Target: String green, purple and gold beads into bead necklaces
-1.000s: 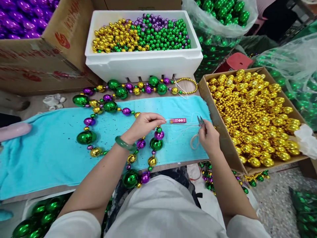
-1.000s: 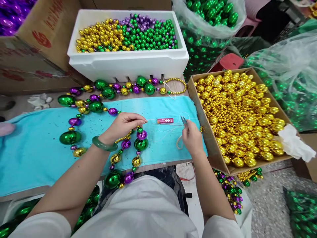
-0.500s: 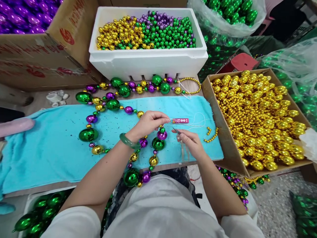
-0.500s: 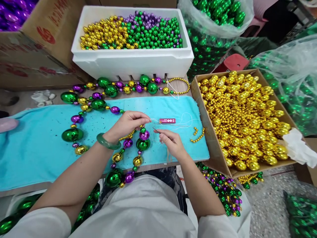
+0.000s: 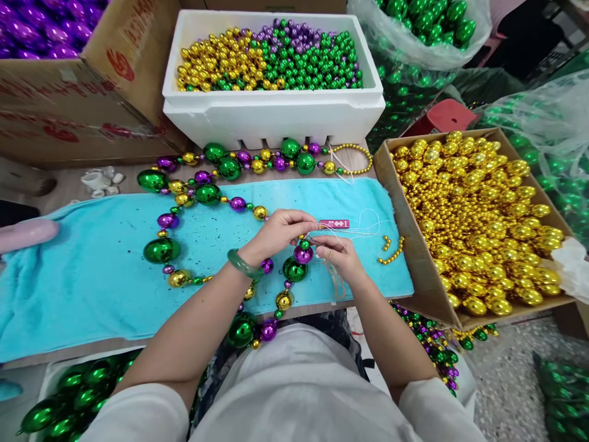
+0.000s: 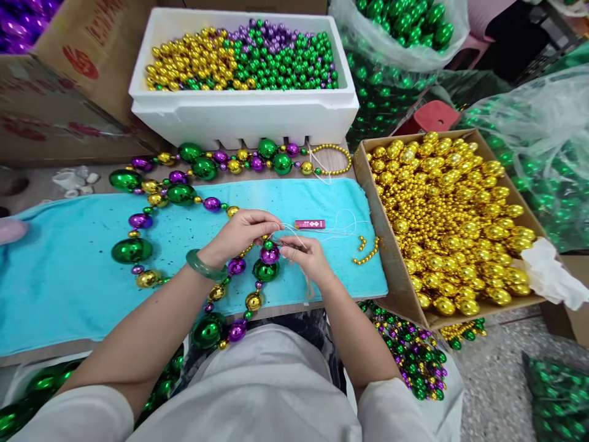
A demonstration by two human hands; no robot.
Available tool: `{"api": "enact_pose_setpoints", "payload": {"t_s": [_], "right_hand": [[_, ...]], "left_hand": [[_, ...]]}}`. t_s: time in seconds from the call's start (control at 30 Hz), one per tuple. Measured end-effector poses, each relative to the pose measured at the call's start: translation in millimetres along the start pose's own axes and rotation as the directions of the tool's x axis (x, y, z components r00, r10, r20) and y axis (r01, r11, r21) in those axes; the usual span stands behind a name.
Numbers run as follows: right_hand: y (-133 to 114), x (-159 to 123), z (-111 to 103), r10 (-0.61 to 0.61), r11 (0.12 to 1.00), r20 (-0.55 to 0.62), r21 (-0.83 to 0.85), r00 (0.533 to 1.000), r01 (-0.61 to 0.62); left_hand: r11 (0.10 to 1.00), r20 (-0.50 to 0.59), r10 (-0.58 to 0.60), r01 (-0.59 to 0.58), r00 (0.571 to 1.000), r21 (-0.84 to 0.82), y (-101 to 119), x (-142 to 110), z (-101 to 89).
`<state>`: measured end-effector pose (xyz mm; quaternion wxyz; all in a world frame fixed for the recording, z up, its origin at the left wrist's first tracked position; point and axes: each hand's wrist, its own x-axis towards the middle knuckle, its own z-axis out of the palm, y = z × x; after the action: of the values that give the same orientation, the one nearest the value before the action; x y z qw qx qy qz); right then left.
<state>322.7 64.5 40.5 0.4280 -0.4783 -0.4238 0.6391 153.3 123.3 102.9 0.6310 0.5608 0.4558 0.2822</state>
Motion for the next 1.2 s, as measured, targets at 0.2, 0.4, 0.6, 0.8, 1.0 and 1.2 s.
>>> {"api": "enact_pose_setpoints", "payload": {"t_s": [0.2,0.4,0.6,0.8,1.0,1.2], "right_hand": [[-0.5,0.9,-11.8,0.017,0.992,0.018,-0.127,1.000,-0.014],[-14.3,-22.7,-55.0,-0.249,0.583,-0.269,-0.809,0.930,-0.078],[-16.9,-16.3,12.9,-0.245,0.860,-0.061,-0.474,0.968,0.188],[-66.1,5.2,57.4,-0.043,0.992,0.160,-0.114,0.986,0.062],[-147.0,9.1,60.1,-0.169,0.985,0.232,0.064,0.958,0.158],[-205.4,18.5,93.0,-0.278,0.947,0.397,-0.036,0.875,0.318]], "left_hand": [[1.000,-0.017,-0.023,0.023,1.000,0.001,-0.5,1.8,0.5],[0.999,-0.099,-0.011,0.015,0.995,0.038,4.2,1.3,-11.6],[0.997,-0.072,0.068,-0.065,0.995,0.047,13.7,-9.3,-3.6],[0.965,0.247,-0.109,0.043,0.963,0.258,16.2,-53.4,-59.9],[0.974,0.017,0.056,-0.058,0.998,0.221,74.3,-102.5,-121.9],[0.838,-0.161,0.439,-0.337,0.884,0.430,219.5,-130.7,-139.7]]}}
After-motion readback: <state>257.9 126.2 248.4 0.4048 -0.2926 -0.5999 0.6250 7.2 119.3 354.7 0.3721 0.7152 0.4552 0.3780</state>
